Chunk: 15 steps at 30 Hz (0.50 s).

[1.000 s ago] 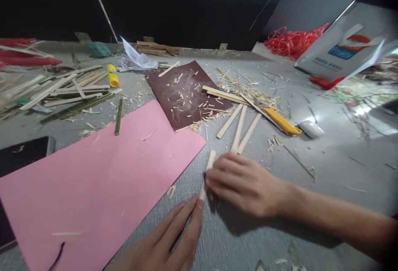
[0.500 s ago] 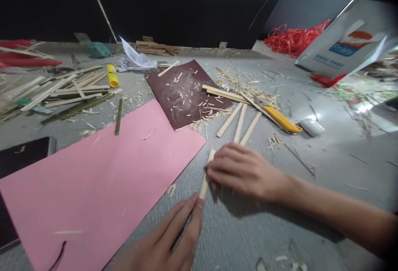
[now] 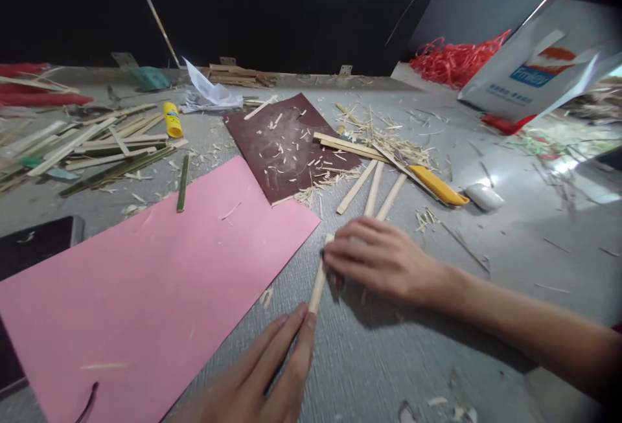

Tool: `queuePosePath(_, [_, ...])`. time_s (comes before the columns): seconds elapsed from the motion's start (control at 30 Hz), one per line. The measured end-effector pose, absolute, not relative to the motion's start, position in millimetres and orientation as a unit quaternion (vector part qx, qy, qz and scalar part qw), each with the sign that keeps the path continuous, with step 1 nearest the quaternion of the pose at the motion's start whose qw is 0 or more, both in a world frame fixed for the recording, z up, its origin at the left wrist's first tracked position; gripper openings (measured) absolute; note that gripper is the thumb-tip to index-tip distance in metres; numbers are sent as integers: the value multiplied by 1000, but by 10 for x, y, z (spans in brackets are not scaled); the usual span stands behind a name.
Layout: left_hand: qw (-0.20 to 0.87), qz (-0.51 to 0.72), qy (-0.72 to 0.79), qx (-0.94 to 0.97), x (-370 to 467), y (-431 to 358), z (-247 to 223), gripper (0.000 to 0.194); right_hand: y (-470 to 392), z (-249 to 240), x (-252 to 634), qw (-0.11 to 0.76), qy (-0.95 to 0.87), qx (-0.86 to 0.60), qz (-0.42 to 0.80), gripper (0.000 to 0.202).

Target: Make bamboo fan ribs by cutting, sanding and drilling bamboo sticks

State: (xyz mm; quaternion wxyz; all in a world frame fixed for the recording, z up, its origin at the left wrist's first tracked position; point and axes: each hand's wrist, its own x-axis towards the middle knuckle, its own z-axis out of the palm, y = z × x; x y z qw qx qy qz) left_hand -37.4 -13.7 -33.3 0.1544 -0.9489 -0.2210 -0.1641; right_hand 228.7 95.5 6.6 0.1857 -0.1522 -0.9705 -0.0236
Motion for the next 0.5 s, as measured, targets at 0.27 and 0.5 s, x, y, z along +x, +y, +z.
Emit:
queuePosePath(0.27, [156,-171,-207,-951,-394,-130,-319,27,855,84,2225,175,-977,-118,25,29])
queuePosePath(0.5, [139,-164,-215,-953,-369,-132,-326,30,1075,41,2358,191,-961,-201,-22,27])
